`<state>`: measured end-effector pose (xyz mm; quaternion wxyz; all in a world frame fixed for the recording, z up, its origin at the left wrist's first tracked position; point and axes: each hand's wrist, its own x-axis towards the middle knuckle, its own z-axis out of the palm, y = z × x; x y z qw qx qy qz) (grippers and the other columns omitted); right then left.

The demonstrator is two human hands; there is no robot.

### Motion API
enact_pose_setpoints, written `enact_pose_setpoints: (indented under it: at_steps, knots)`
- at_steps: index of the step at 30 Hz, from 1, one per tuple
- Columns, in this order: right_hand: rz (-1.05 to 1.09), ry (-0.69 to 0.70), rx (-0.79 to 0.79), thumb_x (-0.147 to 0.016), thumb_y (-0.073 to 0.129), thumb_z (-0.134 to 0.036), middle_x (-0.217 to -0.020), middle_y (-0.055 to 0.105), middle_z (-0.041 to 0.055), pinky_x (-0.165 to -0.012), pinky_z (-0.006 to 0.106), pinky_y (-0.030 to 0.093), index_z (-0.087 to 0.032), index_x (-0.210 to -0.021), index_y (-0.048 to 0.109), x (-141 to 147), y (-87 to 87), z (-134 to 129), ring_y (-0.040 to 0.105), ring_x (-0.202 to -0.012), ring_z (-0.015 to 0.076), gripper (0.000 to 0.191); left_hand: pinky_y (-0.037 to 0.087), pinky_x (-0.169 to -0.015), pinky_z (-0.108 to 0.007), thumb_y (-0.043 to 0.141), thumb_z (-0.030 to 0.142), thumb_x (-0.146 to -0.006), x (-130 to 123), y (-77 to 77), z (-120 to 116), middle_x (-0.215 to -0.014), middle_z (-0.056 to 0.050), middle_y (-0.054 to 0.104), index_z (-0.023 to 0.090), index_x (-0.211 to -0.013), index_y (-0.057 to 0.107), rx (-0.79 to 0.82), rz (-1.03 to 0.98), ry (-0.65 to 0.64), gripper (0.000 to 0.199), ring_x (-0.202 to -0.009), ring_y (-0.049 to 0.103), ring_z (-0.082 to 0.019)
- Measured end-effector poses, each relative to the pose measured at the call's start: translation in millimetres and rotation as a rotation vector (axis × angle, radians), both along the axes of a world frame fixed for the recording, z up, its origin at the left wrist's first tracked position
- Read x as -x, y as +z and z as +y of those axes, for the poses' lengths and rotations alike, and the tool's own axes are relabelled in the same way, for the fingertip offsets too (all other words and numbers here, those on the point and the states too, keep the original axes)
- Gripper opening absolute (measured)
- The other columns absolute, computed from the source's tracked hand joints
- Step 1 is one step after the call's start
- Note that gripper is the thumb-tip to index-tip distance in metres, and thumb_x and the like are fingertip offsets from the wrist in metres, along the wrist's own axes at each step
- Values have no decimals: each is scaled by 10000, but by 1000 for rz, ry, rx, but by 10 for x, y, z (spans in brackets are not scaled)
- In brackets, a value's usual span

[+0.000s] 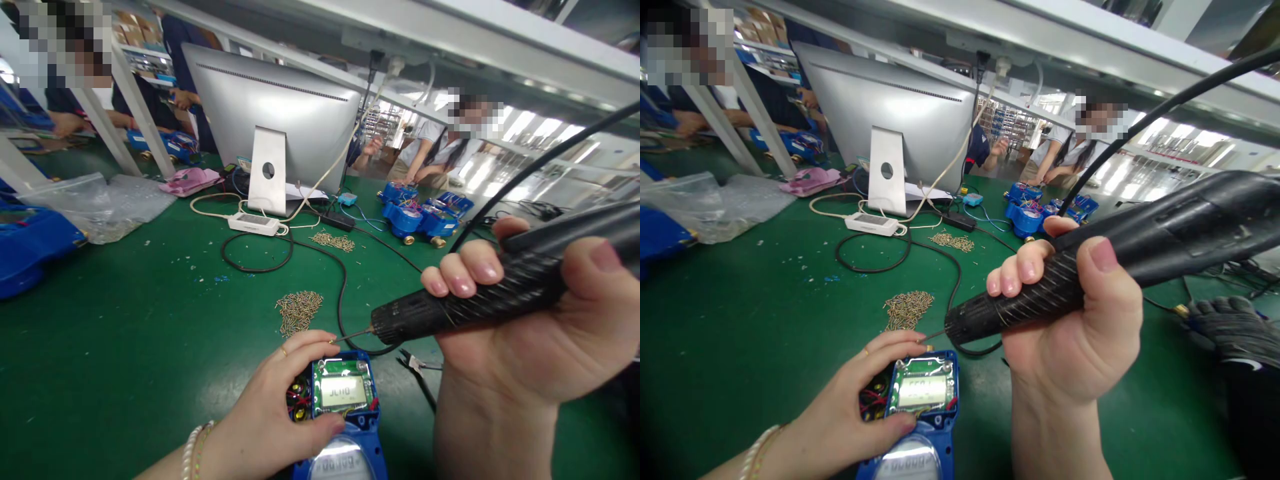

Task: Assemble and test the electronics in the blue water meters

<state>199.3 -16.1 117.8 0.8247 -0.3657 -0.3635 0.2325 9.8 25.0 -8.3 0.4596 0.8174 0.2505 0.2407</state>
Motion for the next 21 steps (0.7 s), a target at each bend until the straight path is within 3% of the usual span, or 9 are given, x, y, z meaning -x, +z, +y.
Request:
enact_pose_setpoints:
  at_steps: [14, 21]
  knots:
    - [-35, 19, 4, -809, 507, -391, -534, 451, -36, -468, 253, 393, -171, -847, 600, 28, -18, 5, 429, -453, 106, 242, 374, -1073, -472, 710, 223, -672, 0, -25, -15, -1352, -63, 494, 281, -1202, 536, -10, 13, 9, 560, -1240, 486, -266]
    - [-32, -7, -11, -831, 466, -387, -518, 444, -40, -452, 247, 387, -148, -835, 601, 22, 34, -45, 425, -441, 98, 275, 341, -1069, -545, 721, 268, -673, 16, 5, -1, -1438, -95, 388, 277, -1200, 546, -18, 57, 7, 556, -1296, 415, -323]
